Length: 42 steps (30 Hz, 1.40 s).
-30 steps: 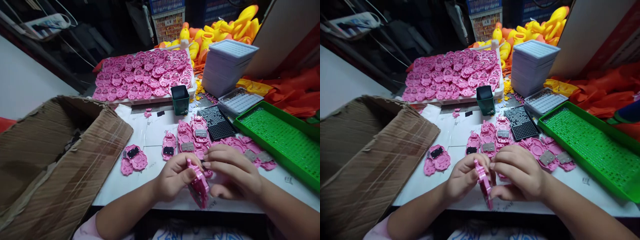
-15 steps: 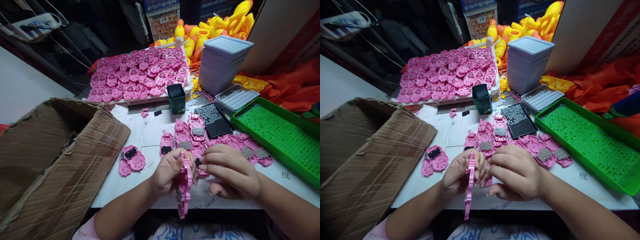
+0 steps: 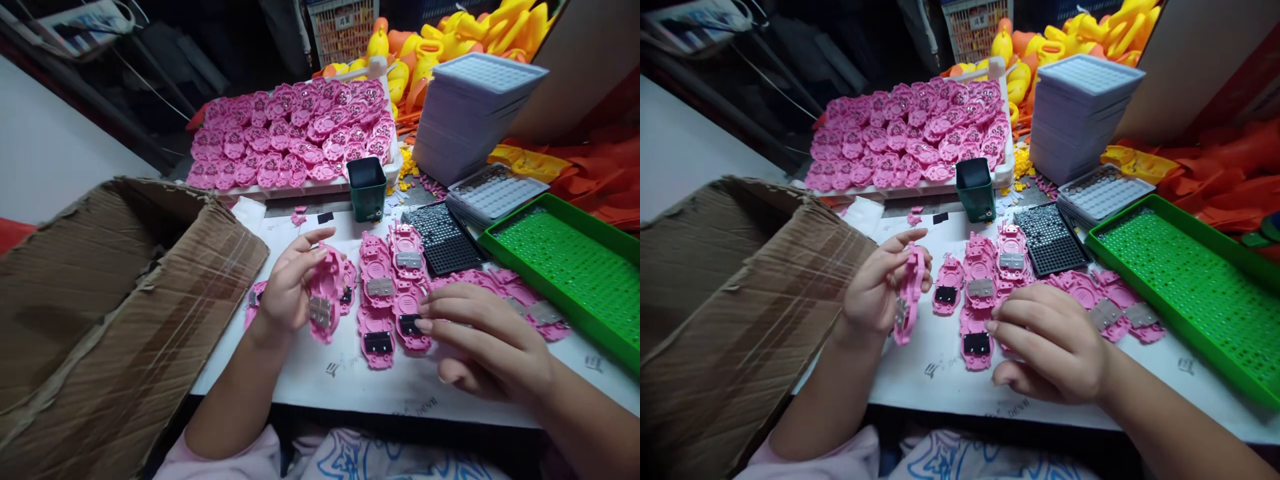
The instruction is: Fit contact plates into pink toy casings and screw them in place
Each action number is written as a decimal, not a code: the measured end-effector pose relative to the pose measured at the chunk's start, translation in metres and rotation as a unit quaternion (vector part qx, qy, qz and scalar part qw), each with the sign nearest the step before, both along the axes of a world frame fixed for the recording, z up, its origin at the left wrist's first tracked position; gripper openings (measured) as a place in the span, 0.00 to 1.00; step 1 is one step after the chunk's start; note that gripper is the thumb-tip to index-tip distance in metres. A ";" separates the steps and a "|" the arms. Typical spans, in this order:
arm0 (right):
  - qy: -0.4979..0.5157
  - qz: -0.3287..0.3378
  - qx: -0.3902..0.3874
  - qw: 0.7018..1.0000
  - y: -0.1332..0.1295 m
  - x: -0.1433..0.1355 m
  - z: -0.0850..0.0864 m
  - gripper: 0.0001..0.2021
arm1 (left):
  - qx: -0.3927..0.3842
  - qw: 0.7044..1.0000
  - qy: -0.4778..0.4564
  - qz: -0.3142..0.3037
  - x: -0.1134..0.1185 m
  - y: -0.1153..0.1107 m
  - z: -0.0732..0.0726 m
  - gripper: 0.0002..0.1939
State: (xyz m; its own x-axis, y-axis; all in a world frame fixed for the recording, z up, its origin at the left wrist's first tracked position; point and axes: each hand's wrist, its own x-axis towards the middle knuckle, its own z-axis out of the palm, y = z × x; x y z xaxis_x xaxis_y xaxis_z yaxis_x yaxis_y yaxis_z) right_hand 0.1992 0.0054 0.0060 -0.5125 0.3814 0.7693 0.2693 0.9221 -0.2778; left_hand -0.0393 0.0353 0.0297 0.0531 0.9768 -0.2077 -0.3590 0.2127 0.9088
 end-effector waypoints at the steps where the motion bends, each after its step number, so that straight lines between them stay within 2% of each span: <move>1: -0.003 0.002 -0.001 1.000 0.000 0.000 0.000 0.14 | -0.017 1.000 0.014 0.011 -0.004 0.004 -0.001 0.20; 4: -0.008 0.005 -0.001 1.000 0.001 0.001 -0.002 0.14 | -0.030 0.998 0.045 0.026 -0.013 0.014 -0.004 0.17; 10: -0.016 0.011 0.005 1.000 0.001 0.001 -0.002 0.14 | 0.037 0.989 0.113 0.083 -0.015 0.019 -0.012 0.19; 13: -0.023 0.014 0.010 1.000 0.001 0.000 -0.002 0.14 | 0.029 0.987 0.149 0.054 -0.012 0.019 -0.019 0.20; 15: -0.027 0.017 0.008 0.999 0.001 0.000 -0.001 0.13 | 0.033 0.973 0.225 0.029 -0.011 0.019 -0.027 0.20; 18: -0.031 0.017 0.011 0.999 0.001 0.000 0.000 0.12 | 0.064 0.931 0.359 0.012 -0.009 0.021 -0.038 0.18; 21: -0.040 0.017 0.014 0.999 0.001 -0.001 0.001 0.12 | 0.085 0.887 0.453 0.012 -0.007 0.022 -0.045 0.19; 26: -0.034 0.031 0.016 0.999 0.001 -0.004 0.000 0.12 | 0.122 0.799 0.589 0.025 0.000 0.023 -0.046 0.17; 29: -0.039 0.042 0.012 0.998 0.002 -0.005 0.000 0.12 | 0.127 0.773 0.622 0.004 0.001 0.023 -0.044 0.15; 33: -0.040 0.042 0.005 0.998 0.003 -0.004 -0.003 0.11 | 0.120 0.745 0.656 0.015 -0.011 0.023 -0.032 0.24; 36: -0.044 0.049 -0.006 0.998 0.003 -0.004 -0.007 0.08 | 0.087 0.681 0.726 0.043 -0.030 0.020 -0.016 0.31; 39: -0.049 0.055 -0.015 0.997 0.003 -0.004 -0.010 0.06 | 0.004 0.629 0.778 -0.003 -0.051 0.017 -0.002 0.32; 42: -0.049 0.058 -0.017 0.997 0.003 -0.003 -0.010 0.05 | -0.071 0.602 0.792 -0.075 -0.065 0.015 0.001 0.29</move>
State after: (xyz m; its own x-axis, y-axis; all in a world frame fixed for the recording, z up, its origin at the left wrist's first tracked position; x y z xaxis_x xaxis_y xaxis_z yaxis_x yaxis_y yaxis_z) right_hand 0.1959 0.0082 -0.0037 -0.6274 0.3404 0.7003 0.1885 0.9390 -0.2876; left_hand -0.1046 0.0498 0.0306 -0.2358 0.9520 -0.1953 0.9665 0.2507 0.0552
